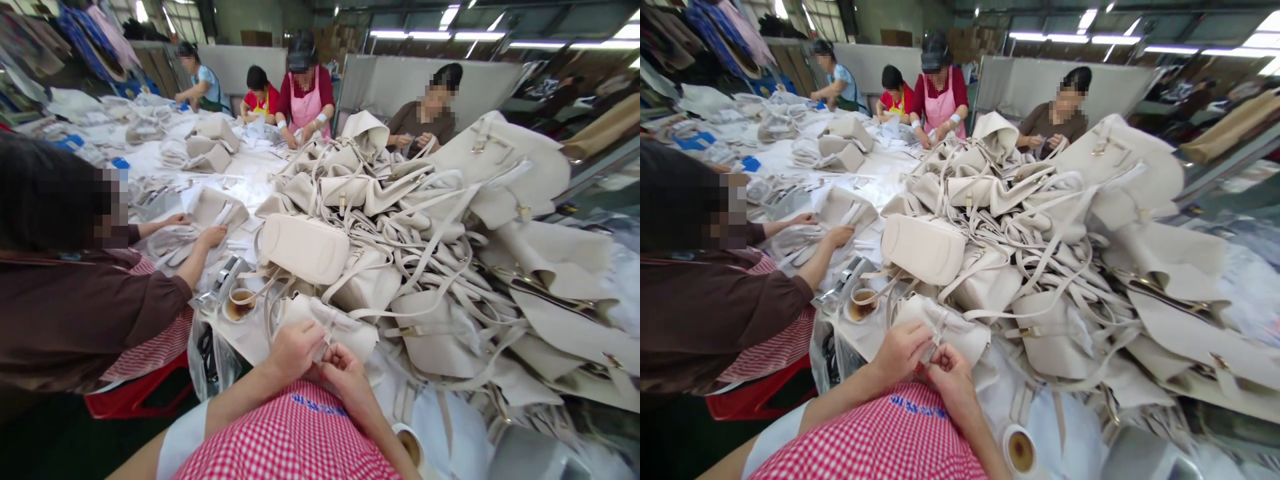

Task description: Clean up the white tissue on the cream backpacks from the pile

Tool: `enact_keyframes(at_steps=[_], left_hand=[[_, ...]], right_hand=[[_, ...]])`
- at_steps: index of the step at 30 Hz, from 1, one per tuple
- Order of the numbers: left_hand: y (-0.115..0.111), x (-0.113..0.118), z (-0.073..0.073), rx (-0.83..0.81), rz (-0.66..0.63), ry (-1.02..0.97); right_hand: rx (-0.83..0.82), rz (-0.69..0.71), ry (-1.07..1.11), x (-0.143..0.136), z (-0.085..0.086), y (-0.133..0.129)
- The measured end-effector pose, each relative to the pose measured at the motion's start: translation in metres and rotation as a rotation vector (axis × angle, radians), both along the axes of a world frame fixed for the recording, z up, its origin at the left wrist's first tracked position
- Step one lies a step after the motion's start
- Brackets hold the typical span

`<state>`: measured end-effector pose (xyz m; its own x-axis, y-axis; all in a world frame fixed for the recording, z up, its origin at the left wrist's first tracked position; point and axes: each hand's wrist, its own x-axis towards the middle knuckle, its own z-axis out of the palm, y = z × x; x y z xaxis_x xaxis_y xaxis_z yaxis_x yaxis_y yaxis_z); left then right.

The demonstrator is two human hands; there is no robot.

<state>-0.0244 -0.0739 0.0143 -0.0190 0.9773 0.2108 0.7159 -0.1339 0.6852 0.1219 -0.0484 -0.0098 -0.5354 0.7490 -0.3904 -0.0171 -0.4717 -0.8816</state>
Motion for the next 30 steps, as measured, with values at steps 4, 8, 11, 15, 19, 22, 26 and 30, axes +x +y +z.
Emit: enact_keyframes(at_steps=[4, 8, 11, 15, 19, 22, 26, 30], left_hand=[[0.020, -0.005, 0.004, 0.020, 0.089, -0.086], [0.024, -0.015, 0.005, -0.226, 0.131, -0.419], [0.025, -0.020, 0.000, -0.491, 0.001, -0.663], [0.042, -0.011, -0.007, -0.582, 0.071, -0.886], [0.065, -0.005, -0.009, -0.563, 0.168, -1.132], [0.074, -0.013, -0.012, -0.561, 0.183, -1.213], [0.073, -0.025, -0.014, -0.587, 0.166, -1.237], [0.061, -0.024, -0.011, -0.622, 0.132, -1.215]], right_hand=[[0.126, 0.193, -0.087, -0.004, -0.007, -0.007], [0.109, 0.183, -0.148, -0.004, -0.006, -0.007], [0.099, 0.225, -0.193, -0.004, -0.004, -0.004], [0.092, 0.283, -0.236, -0.011, -0.006, -0.001], [0.068, 0.218, -0.252, -0.008, -0.006, -0.002], [0.019, 0.129, -0.216, 0.022, -0.005, -0.007], [-0.043, -0.391, -0.374, 0.097, -0.018, -0.012], [-0.036, -0.634, -0.592, 0.152, -0.056, 0.002]])
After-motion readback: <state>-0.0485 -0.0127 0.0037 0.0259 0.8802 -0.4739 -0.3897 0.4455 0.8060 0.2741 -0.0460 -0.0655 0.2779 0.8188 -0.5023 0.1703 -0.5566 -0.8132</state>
